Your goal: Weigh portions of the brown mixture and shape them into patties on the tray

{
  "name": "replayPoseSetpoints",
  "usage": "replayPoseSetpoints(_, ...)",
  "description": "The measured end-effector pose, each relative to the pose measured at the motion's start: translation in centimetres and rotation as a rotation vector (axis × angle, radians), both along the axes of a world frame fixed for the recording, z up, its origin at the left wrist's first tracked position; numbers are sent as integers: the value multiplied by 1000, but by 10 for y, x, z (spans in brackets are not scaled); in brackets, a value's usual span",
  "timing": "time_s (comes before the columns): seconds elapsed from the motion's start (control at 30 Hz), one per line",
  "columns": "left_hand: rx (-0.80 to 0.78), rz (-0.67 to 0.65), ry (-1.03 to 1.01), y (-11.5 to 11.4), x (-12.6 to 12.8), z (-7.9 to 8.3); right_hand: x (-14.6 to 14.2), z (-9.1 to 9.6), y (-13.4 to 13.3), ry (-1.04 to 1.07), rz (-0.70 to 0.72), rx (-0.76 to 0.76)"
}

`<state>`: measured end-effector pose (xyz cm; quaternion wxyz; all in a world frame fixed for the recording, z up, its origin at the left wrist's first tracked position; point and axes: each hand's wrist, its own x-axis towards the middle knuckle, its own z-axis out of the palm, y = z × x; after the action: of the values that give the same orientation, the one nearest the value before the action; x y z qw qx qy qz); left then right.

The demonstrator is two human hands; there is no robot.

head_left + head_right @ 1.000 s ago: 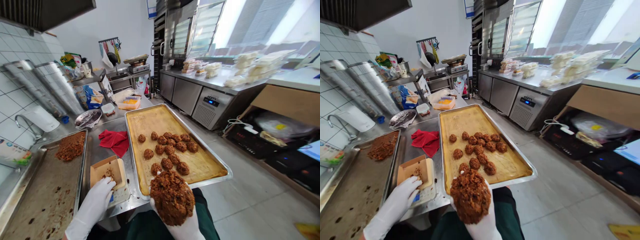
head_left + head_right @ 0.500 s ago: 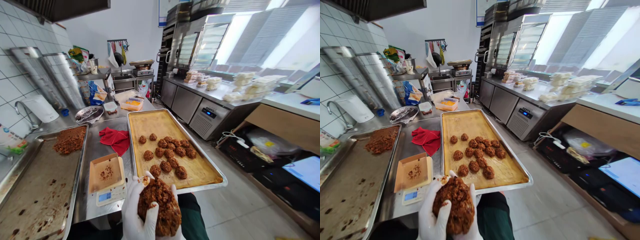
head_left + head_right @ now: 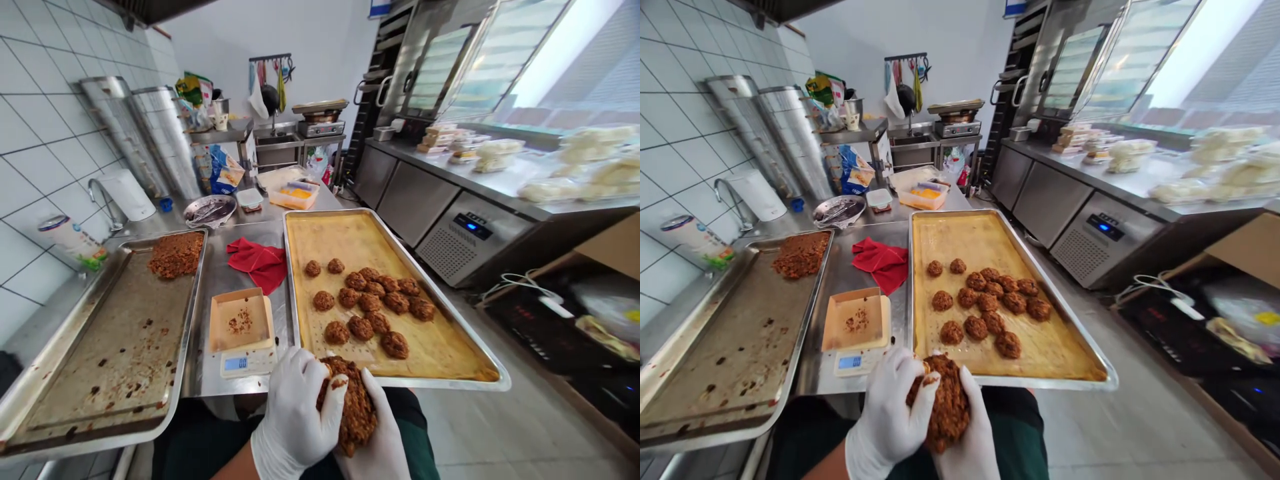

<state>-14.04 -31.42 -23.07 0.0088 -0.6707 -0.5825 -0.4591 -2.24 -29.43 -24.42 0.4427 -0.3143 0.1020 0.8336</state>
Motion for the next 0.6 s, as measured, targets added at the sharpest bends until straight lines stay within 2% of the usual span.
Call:
replayPoseSetpoints(0.2, 168, -33, 92, 11, -12, 18, -4, 11, -1, 109, 20, 77)
replayPoseSetpoints(0.3, 262, -153, 104, 11, -15, 30, -4, 13, 0, 211, 73, 128)
replayPoseSetpoints(0.37, 266, -219, 119, 9, -16, 36, -2, 11, 0, 258, 103, 169)
replayPoseSetpoints(0.47, 173, -108, 104, 3, -18, 37, 2, 3, 0, 248, 66, 228)
replayPoseSetpoints(0.53, 36, 6, 90, -2, -21, 33, 3, -3, -1, 211, 0, 269)
replayPoseSetpoints(0.6, -112, 48, 89, -6, -23, 28, 3, -8, -2, 152, -71, 324)
